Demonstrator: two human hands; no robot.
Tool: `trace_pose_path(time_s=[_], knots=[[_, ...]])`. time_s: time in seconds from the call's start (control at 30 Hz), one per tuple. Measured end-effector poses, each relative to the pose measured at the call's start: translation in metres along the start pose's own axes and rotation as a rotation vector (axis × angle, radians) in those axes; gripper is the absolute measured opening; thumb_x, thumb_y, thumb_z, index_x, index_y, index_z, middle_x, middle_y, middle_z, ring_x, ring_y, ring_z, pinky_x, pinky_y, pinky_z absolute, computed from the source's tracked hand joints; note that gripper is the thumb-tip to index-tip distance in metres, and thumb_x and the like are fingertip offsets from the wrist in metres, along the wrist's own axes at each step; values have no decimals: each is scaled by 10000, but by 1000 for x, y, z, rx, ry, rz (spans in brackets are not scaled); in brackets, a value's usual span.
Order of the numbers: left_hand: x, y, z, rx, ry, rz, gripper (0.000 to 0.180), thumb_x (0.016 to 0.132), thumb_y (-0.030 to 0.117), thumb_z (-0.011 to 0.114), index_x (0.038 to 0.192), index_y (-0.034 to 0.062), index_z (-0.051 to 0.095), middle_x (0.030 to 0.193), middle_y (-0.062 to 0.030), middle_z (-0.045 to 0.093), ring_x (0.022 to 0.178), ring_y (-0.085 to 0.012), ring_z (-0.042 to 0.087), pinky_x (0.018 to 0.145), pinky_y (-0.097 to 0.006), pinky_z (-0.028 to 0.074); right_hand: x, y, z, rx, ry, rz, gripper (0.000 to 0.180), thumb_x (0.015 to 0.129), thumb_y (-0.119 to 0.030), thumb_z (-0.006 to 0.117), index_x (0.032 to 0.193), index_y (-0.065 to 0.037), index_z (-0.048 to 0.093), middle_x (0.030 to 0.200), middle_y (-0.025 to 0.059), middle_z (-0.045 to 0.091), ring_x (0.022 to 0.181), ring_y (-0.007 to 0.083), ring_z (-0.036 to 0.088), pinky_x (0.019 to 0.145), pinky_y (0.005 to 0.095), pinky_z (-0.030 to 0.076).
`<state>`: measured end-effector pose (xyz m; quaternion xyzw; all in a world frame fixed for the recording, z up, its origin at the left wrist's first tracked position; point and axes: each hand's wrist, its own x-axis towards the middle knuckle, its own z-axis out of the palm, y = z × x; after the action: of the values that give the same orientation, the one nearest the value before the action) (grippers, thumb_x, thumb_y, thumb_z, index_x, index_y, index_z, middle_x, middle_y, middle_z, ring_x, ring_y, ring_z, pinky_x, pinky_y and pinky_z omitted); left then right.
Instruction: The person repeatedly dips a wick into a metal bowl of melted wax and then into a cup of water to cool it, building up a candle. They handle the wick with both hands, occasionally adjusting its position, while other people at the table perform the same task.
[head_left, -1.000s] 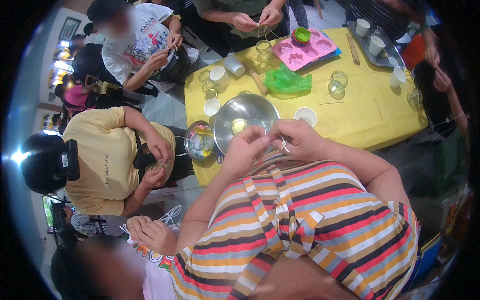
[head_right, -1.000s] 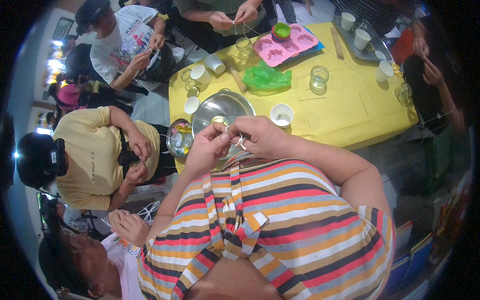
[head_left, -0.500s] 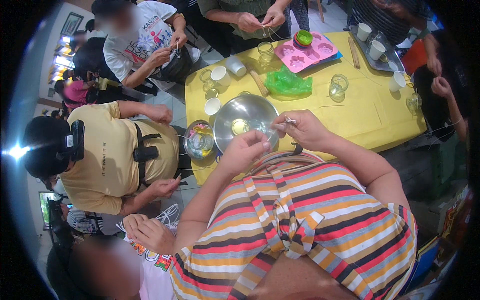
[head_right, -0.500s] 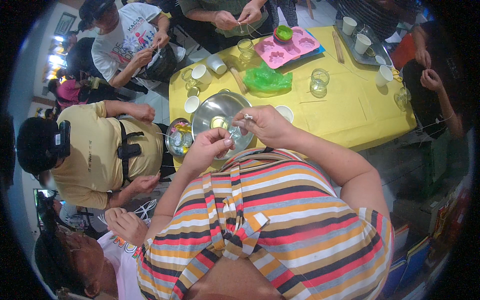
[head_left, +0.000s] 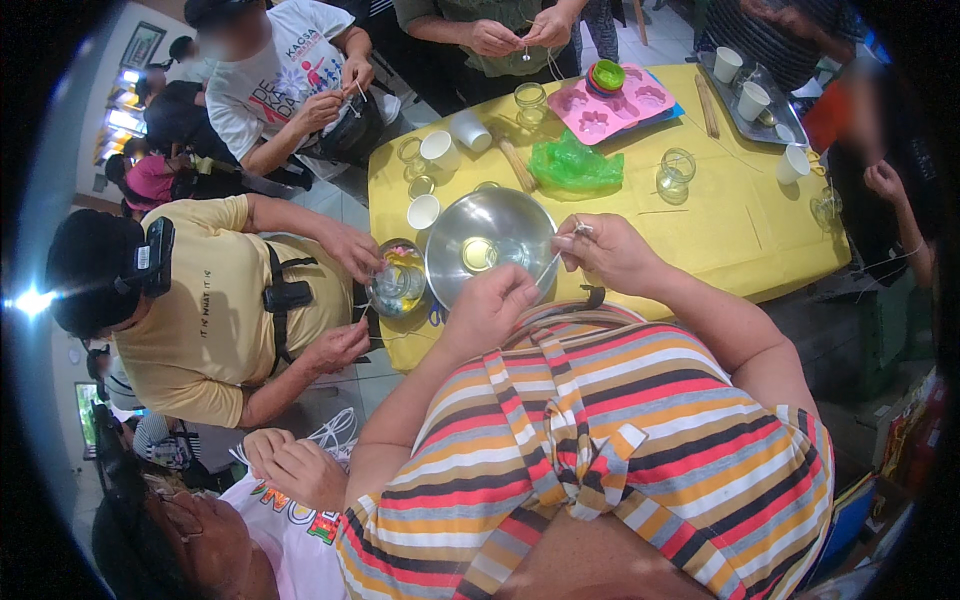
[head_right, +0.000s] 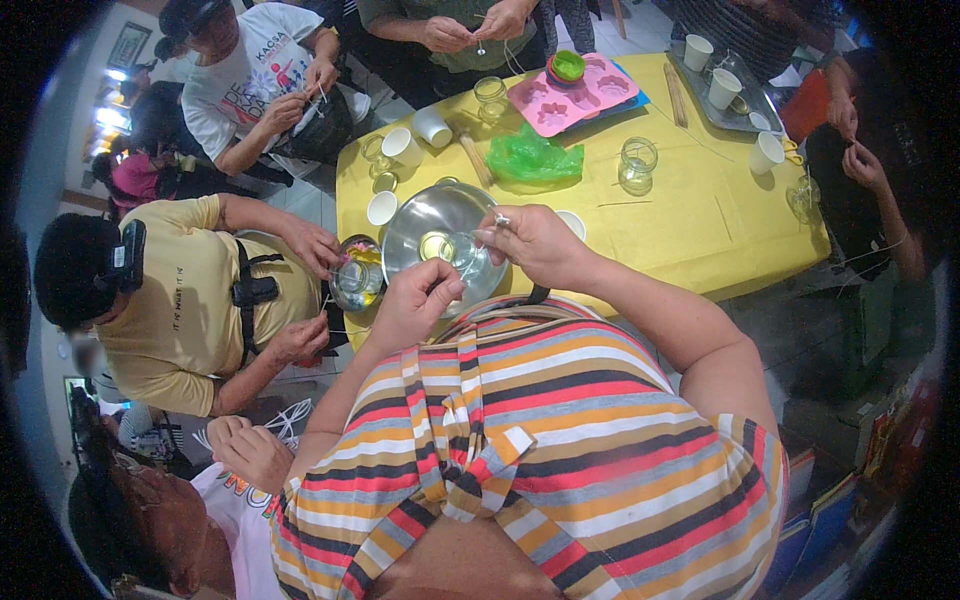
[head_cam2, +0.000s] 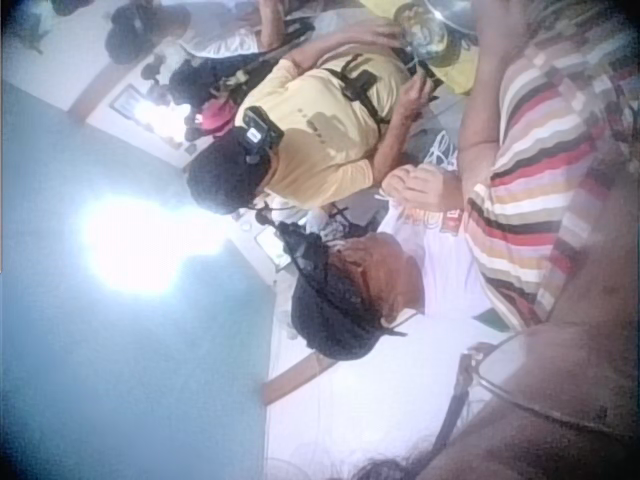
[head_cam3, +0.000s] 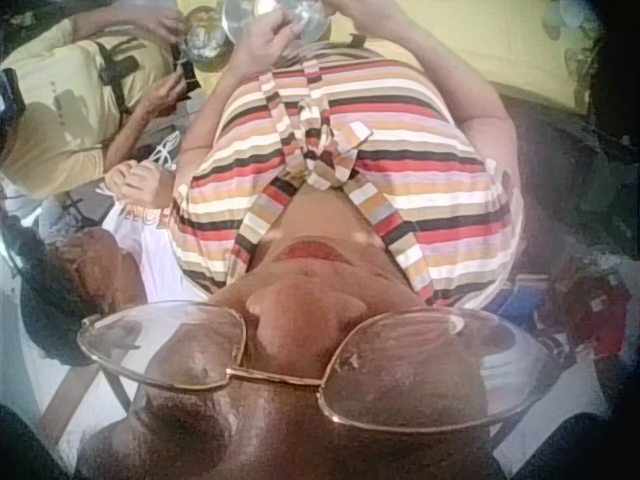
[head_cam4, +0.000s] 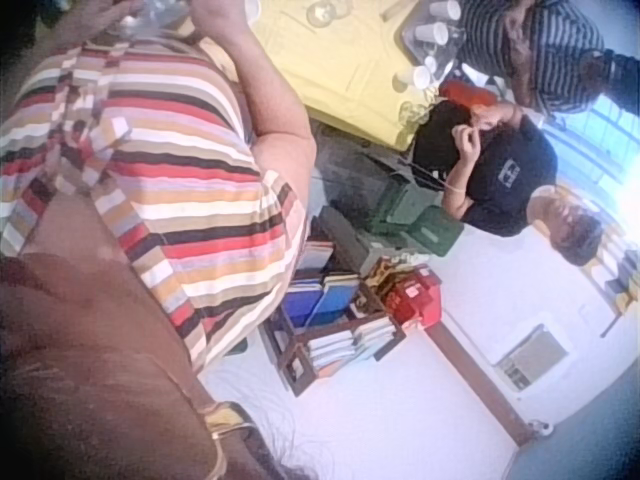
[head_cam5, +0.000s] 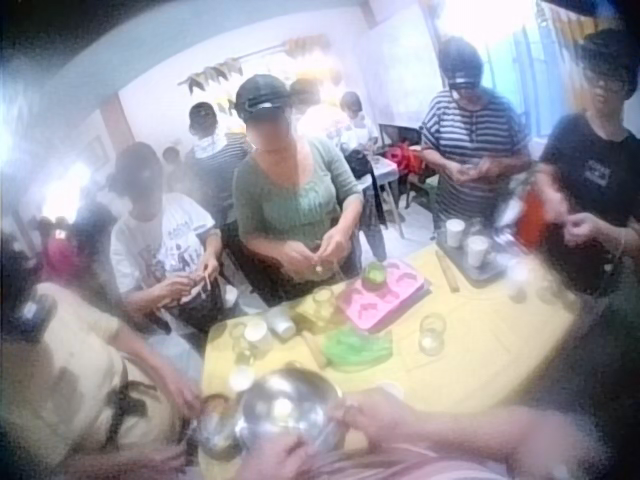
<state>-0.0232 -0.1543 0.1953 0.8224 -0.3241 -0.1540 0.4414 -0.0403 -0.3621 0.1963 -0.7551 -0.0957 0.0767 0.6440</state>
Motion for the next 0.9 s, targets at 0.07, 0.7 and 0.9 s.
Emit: trace_pose_path(time_s=[0.07, 0.7, 0.9], knots=[[0, 0, 1, -27, 26, -11, 137, 823, 140, 550, 792, 8, 530, 704, -27, 542, 607, -99, 487, 559, -235, 401, 1, 0, -1, 59, -2, 54, 165, 860, -154, 504, 808, -10, 566, 603, 19, 533, 563, 82, 489, 526, 234, 403], [13, -19, 10, -983, -105, -449, 233, 848, 241, 544, 934, 24, 533, 781, -58, 582, 583, -68, 447, 542, -173, 379, 13, 5, 17, 6, -37, 80, 196, 832, -169, 518, 738, 0, 548, 594, 3, 480, 568, 77, 426, 526, 243, 367], [15, -12, 15, -1189, -87, -501, 242, 846, 214, 547, 976, 11, 540, 773, -56, 574, 578, -78, 441, 534, -177, 373, 16, 4, 6, 39, -41, 106, 221, 835, -206, 534, 730, -12, 545, 587, -8, 465, 562, 75, 421, 518, 237, 360]])
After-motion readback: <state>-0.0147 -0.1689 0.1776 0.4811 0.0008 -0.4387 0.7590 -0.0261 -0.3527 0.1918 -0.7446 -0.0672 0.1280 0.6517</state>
